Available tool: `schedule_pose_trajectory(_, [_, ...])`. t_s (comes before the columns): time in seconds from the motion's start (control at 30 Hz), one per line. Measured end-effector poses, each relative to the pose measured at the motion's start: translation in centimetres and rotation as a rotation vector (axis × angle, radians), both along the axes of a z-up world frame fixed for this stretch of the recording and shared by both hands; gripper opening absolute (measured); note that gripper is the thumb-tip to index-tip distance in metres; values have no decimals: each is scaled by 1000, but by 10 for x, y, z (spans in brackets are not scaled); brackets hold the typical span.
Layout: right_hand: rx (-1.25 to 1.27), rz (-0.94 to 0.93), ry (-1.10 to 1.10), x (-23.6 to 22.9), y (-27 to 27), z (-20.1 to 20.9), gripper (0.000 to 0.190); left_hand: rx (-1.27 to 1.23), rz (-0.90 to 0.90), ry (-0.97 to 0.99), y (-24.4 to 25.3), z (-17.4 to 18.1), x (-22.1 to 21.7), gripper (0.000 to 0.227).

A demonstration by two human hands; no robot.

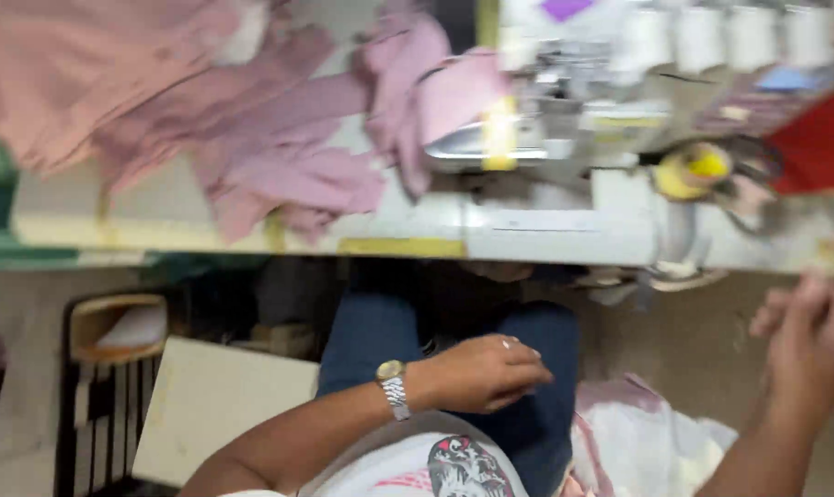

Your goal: The person writes in a notebook with a yellow pen, then closes it and sets it aside. The person then repeatedly folds small pink fabric pieces by hand and places them on a stack on the sewing machine table.

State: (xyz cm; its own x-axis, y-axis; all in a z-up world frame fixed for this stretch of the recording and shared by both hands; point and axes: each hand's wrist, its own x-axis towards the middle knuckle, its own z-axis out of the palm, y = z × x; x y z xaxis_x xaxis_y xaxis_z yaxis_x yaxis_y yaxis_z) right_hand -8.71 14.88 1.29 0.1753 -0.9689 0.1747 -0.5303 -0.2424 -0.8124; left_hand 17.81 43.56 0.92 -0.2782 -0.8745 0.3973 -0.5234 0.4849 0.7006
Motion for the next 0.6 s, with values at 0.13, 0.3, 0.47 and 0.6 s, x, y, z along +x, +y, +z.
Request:
schedule_pose_trajectory(0.13, [170,168,131,29,95,-11,25,-57,329,-58,53,17,67,23])
schedule_pose_trajectory(0.3, [208,661,160,119,184,49,42,-301,641,-211,96,62,148,21])
schedule_pose_trajectory(0.47, [-279,1099,122,249,220,110,66,-344,1092,-92,141,64,221,23])
schedule_pose_trajectory(0.6, [-512,1154,352,387,246,119,109,-334,1325,80,162,60,247,23])
